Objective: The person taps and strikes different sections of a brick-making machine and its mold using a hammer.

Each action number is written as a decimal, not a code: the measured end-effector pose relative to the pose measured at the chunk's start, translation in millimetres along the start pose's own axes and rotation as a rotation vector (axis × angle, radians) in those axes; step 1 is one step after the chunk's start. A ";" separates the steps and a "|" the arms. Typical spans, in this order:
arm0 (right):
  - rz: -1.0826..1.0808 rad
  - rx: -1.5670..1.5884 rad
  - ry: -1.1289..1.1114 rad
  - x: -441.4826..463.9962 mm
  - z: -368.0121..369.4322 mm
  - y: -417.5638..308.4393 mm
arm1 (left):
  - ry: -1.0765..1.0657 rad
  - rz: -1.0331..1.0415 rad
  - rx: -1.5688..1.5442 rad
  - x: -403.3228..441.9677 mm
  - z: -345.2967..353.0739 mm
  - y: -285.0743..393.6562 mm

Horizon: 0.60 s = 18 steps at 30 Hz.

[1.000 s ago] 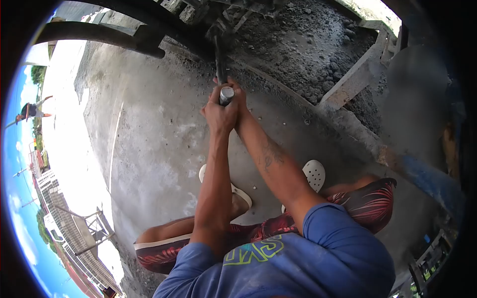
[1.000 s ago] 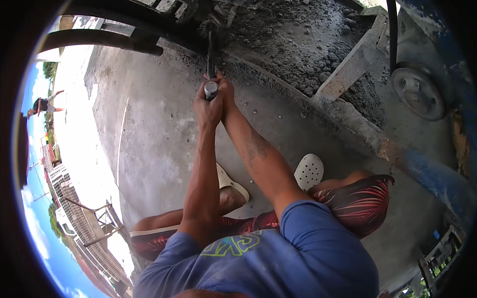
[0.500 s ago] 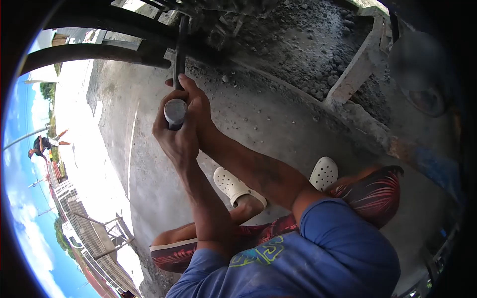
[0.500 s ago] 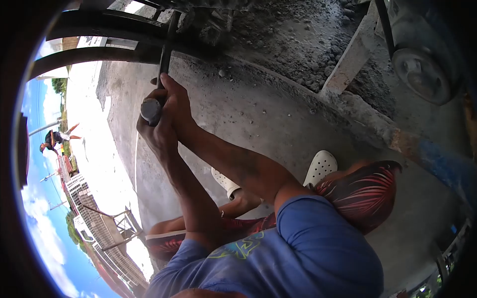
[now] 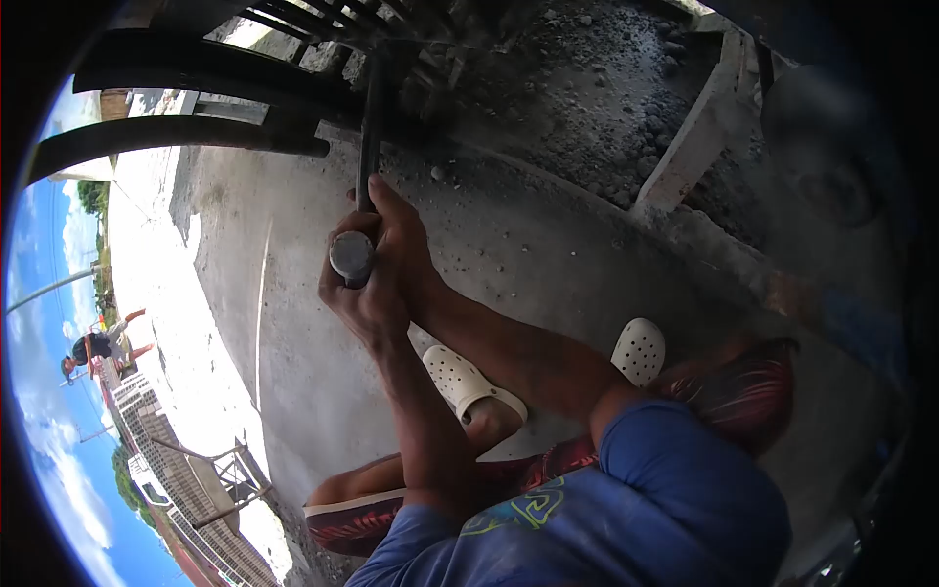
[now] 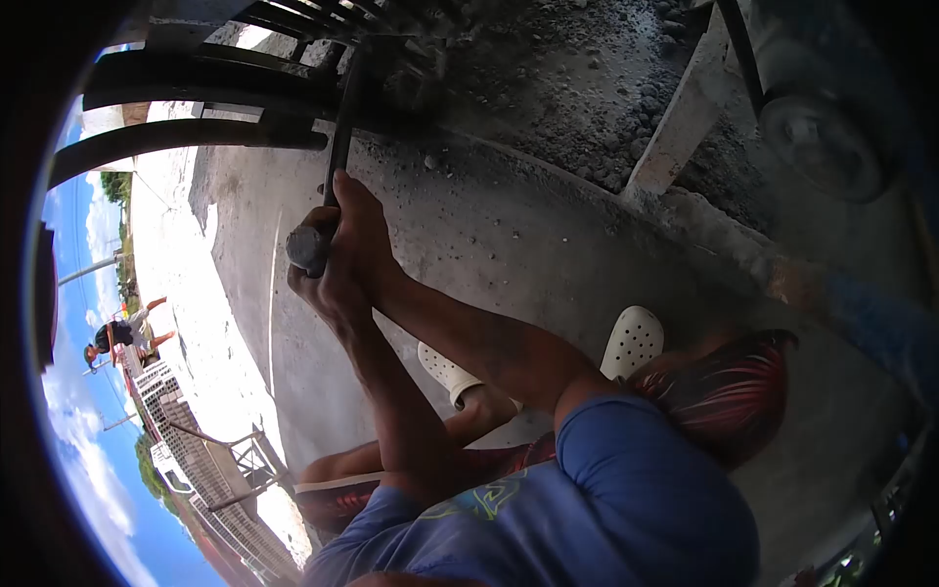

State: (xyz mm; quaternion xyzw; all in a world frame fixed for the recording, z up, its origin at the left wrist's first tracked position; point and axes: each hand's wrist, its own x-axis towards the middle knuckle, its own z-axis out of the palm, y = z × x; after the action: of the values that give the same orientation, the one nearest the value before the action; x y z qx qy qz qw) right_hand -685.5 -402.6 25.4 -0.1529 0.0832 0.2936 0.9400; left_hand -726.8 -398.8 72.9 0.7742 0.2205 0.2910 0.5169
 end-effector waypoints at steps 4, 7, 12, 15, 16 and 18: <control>-0.144 -0.179 0.058 -10.7 -2.5 -12.5 | -0.053 0.010 -0.050 -0.4 0.4 -17.9; 0.001 -0.152 0.111 -9.3 -10.9 -1.5 | -0.019 -0.123 0.043 -4.7 -6.7 -24.3; -0.137 -0.339 0.070 21.8 -27.5 -1.2 | -0.017 -0.097 -0.052 13.5 8.4 -31.4; -0.054 -0.182 0.044 33.9 -38.5 -22.0 | -0.054 -0.145 0.199 26.4 29.4 -31.7; -0.029 -0.119 0.042 37.2 -41.9 -25.9 | -0.072 -0.073 0.239 27.2 35.0 -32.5; -0.249 -0.435 0.171 19.1 -23.7 -22.1 | -0.075 -0.052 0.016 7.9 26.3 -32.2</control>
State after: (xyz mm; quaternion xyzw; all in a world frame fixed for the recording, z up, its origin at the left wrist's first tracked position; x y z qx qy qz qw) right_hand -658.8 -417.8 3.8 -0.3845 0.0777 0.1728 0.9035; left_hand -704.5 -399.5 37.0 0.7826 0.2233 0.2466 0.5262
